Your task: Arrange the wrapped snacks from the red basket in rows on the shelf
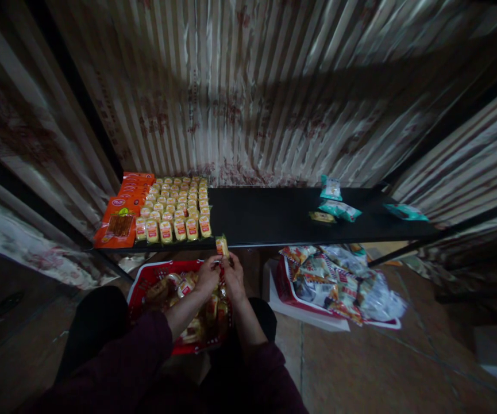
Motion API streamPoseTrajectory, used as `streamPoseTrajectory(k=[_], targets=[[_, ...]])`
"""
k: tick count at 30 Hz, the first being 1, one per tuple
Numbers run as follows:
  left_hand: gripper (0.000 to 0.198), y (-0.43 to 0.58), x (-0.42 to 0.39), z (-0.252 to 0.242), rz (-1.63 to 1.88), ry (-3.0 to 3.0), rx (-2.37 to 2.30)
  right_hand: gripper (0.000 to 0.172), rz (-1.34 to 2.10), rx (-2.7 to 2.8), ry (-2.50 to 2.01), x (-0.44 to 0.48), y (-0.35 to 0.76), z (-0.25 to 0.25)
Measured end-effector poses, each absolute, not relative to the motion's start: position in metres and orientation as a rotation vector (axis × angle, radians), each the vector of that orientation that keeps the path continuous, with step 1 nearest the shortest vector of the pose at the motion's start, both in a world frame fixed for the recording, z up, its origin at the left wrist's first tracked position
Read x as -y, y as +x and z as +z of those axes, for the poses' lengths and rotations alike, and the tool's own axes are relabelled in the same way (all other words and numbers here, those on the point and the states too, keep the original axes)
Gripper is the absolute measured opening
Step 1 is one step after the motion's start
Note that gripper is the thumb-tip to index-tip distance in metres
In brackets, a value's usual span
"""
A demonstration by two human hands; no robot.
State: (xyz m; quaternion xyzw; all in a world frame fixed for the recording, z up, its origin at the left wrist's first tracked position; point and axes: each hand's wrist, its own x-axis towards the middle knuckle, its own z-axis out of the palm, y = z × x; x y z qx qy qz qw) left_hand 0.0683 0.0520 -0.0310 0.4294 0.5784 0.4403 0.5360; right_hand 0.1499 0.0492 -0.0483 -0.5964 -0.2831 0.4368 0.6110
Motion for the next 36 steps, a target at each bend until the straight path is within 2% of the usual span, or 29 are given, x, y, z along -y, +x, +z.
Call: streamPoseTrajectory(k=[7,15,20,36], targets=[[0.037,0.064,-0.047,-0.03,1.04,1.172,-1.401,0.046,1.085,0.439,-1.288,-0.046,0.145,-0.046],[0.033,0.06,-0.046,-0.022,1.063,1.183,-1.389,0.046,1.121,0.409,-1.199,-0.04,0.138,-0.037],[0.037,0.053,-0.047,-0.019,1.124,1.102,-1.372,0.038,1.163,0.355,-1.182,-0.036,0.134,-0.032],[0.019,0.042,-0.049,-0.005,1.216,1.174,-1.357,0.039,1.21,0.332,-1.106,-0.026,0.119,-0.008]])
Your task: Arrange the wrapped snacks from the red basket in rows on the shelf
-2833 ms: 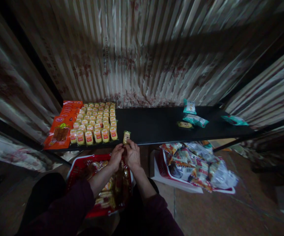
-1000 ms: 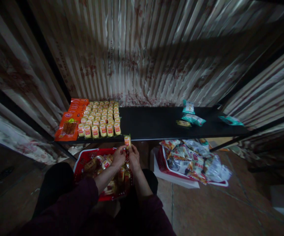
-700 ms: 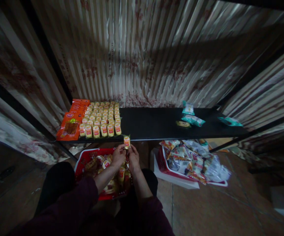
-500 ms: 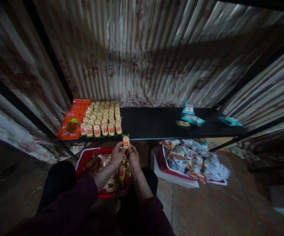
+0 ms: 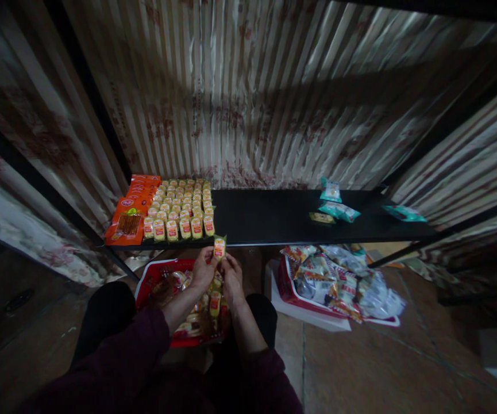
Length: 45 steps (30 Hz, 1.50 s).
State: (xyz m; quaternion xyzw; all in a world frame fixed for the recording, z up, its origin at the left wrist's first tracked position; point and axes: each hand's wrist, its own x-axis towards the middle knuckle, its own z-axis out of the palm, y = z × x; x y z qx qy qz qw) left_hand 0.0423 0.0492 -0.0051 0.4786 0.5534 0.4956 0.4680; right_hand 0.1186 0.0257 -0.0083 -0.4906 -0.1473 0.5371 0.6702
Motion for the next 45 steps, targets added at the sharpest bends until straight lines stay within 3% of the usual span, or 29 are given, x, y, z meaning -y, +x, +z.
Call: streamPoseTrajectory(k=[14,26,45], targets=[[0.021,0.05,-0.048,0.001,1.164,1.223,-1.389,0.036,1.166,0.404,-1.11,-0.028,0.125,-0.013],[0.022,0.06,-0.059,-0.005,1.216,1.267,-1.371,0.046,1.044,0.52,-1.261,-0.046,0.145,-0.03],[0.021,0.076,-0.084,-0.012,1.271,1.258,-1.319,0.044,1.103,0.51,-1.185,-0.064,0.154,-0.021]])
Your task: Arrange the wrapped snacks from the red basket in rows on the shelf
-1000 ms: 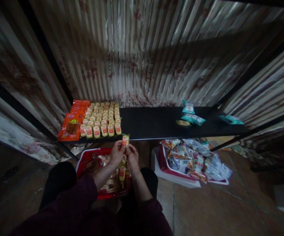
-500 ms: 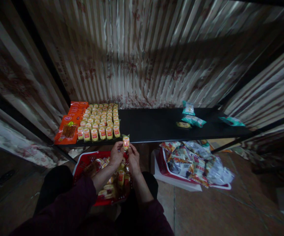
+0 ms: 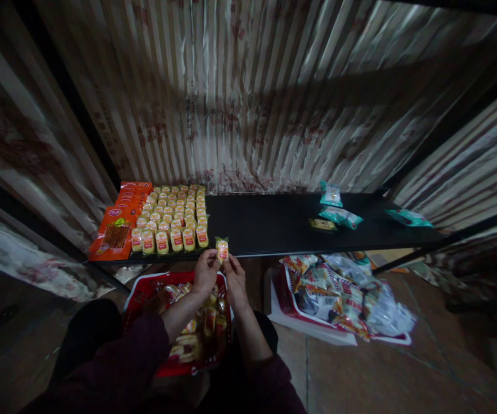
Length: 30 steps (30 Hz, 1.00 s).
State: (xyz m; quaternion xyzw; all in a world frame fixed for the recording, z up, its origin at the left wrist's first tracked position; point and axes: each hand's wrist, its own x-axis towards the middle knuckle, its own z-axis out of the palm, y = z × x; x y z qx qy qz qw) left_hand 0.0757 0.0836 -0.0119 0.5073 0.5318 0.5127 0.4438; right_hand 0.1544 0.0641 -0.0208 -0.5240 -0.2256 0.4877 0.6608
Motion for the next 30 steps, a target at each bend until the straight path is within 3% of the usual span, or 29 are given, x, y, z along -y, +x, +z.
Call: streamPoseTrajectory(k=[14,30], targets=[[0.03,0.082,-0.11,0.01,1.096,1.354,-1.534,0.042,1.015,0.633,-1.308,-0.095,0.167,-0.016],[0.029,0.096,-0.13,0.017,1.1,1.348,-1.414,0.045,0.964,0.687,-1.297,-0.123,0.184,-0.025]])
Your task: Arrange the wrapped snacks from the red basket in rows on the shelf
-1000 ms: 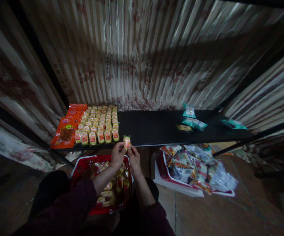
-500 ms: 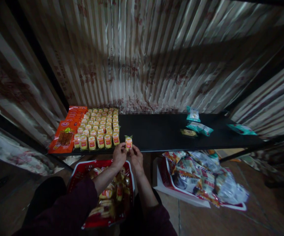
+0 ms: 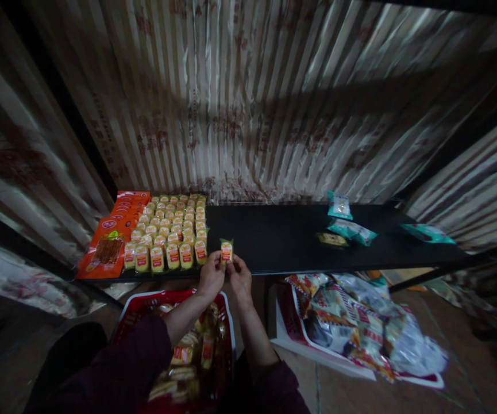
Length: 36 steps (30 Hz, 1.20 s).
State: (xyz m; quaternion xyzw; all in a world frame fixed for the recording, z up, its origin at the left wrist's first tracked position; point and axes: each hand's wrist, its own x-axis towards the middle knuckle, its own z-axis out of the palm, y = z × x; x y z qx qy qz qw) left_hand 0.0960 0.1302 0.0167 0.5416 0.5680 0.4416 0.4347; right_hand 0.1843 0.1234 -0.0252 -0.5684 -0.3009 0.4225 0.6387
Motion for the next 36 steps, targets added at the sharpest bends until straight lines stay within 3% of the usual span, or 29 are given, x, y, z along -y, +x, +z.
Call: streamPoseTrajectory(k=[12,18,28,36], targets=[[0.036,0.106,-0.16,0.02,1.051,1.367,-1.491,0.04,0.939,0.784,-1.378,-0.158,0.196,-0.028],[0.038,0.104,-0.155,0.017,1.042,1.386,-1.525,0.046,0.94,0.81,-1.393,-0.16,0.193,-0.034],[0.032,0.094,-0.142,0.016,1.075,1.425,-1.449,0.034,0.767,1.052,-1.584,-0.145,0.186,-0.022],[0.033,0.094,-0.137,0.015,1.087,1.423,-1.451,0.038,0.824,0.989,-1.522,-0.145,0.185,-0.024]])
